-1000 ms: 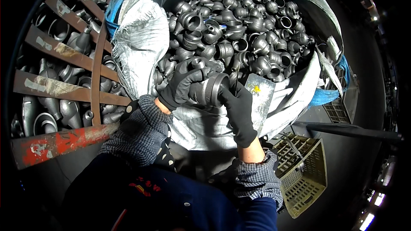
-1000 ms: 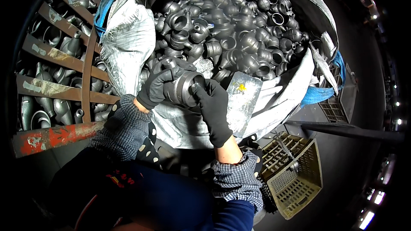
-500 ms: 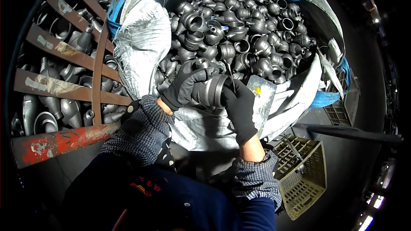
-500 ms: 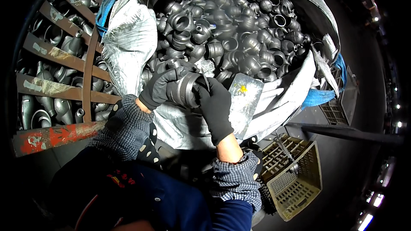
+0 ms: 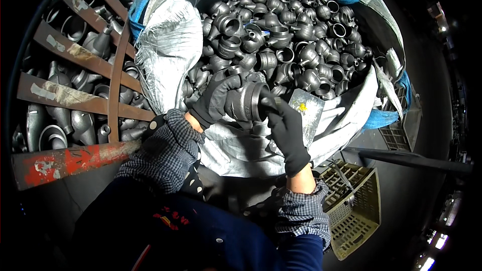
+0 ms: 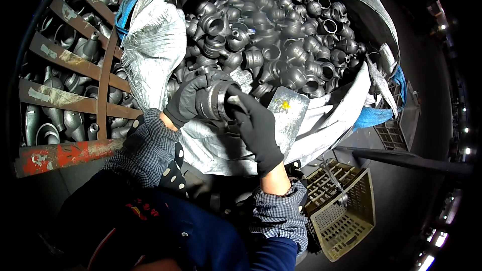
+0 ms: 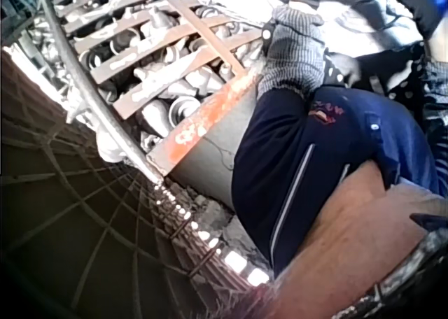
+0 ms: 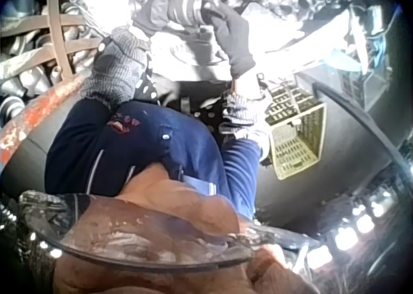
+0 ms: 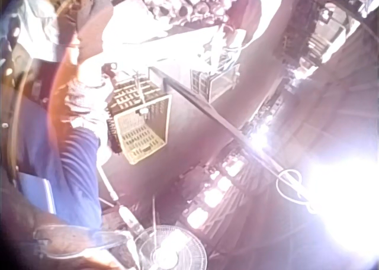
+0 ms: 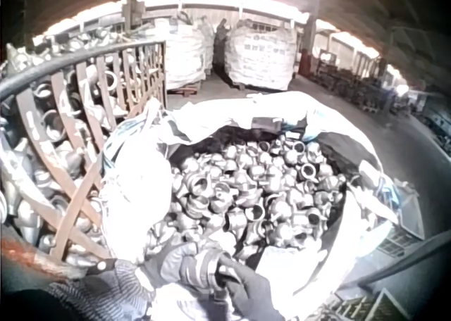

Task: The person holds curved metal pipe fittings and uses a yellow scraper tool to clean the interior and exterior edges of several pieces before placing one into a separate bin.

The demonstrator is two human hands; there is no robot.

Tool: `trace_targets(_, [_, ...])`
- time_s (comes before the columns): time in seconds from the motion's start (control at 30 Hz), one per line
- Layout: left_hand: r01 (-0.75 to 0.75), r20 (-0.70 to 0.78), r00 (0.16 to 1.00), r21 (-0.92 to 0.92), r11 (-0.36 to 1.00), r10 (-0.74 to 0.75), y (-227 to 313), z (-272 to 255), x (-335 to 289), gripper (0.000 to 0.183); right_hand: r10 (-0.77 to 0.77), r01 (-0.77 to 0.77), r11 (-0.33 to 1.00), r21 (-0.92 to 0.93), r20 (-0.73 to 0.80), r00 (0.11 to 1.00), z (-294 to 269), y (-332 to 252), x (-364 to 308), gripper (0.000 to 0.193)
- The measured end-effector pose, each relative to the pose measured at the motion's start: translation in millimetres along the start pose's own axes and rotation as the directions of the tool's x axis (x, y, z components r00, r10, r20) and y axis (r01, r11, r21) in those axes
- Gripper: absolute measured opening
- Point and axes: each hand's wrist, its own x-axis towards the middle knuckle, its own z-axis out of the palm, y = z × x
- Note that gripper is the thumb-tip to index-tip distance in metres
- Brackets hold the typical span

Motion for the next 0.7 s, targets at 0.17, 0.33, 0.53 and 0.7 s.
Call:
trace_targets(0.17, [0.027,0.070,0.997,0.038,0.999,-0.029,10,1,-8,0.023,0.415,-0.395,0.857,0.330,0.013,0.910,-16,-25,6,0.037])
trace_targets(0.33, [0.080,0.130,0.989,-0.106,0.991,-0.066,5,7,-7,0.026,-0.210,0.154,0.950,-0.270,-0.195,0.958,-25,14,4,0.033])
trace_targets(0.53, [-0.416,0.257,0.908,0.464,0.782,0.331,22,23,-15,0.030,0.515,-0.500,0.769,0.398,0.078,0.854,-8,-13,1,0.042])
trace_targets(0.7, [-0.346,0.242,0.937,0.535,0.771,0.252,20,38,-12,0.031,0.242,-0.218,0.965,0.145,-0.174,0.955,13,9,3,0.041])
